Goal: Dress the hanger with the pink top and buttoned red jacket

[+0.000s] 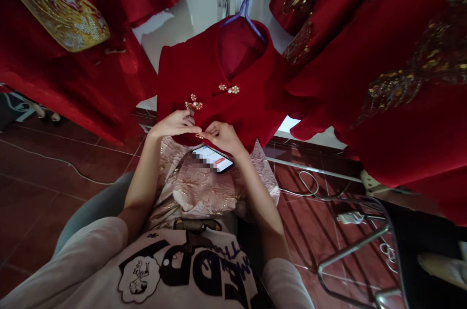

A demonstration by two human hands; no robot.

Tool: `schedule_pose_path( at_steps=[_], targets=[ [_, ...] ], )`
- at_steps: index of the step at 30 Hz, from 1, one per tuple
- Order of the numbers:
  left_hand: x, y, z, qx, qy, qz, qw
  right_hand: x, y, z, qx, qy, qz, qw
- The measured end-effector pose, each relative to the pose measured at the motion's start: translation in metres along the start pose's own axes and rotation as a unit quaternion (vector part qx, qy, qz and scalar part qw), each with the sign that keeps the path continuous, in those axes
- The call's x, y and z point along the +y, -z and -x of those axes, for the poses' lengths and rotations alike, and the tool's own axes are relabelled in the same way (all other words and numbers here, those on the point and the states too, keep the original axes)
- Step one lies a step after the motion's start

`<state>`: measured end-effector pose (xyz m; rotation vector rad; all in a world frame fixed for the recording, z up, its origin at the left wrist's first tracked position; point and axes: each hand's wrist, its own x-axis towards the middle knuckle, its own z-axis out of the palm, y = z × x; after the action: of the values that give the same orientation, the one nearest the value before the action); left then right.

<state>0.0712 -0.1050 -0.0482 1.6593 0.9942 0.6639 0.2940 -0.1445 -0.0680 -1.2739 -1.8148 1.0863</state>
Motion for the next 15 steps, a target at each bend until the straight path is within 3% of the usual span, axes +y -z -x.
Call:
schedule_pose_path(
  at_steps=[4,7,11,15],
  targets=[
    [0.011,-0.012,-0.007,0.132,0.012,0.179,0.975,-0.006,0.028,0.012,-0.1,0.021,-0.026,0.994],
    [0.014,-0.019,-0.014,0.183,0.057,0.249,0.949,-0.01,0.038,0.018,-0.128,0.003,-0.031,0.991],
    [0.015,-0.021,-0.015,0.204,0.063,0.259,0.942,-0.015,0.04,0.021,-0.135,-0.009,-0.026,0.99],
    [0.013,-0.02,-0.015,0.213,0.051,0.202,0.954,-0.021,0.039,0.022,-0.139,-0.011,-0.017,0.99]
  ],
)
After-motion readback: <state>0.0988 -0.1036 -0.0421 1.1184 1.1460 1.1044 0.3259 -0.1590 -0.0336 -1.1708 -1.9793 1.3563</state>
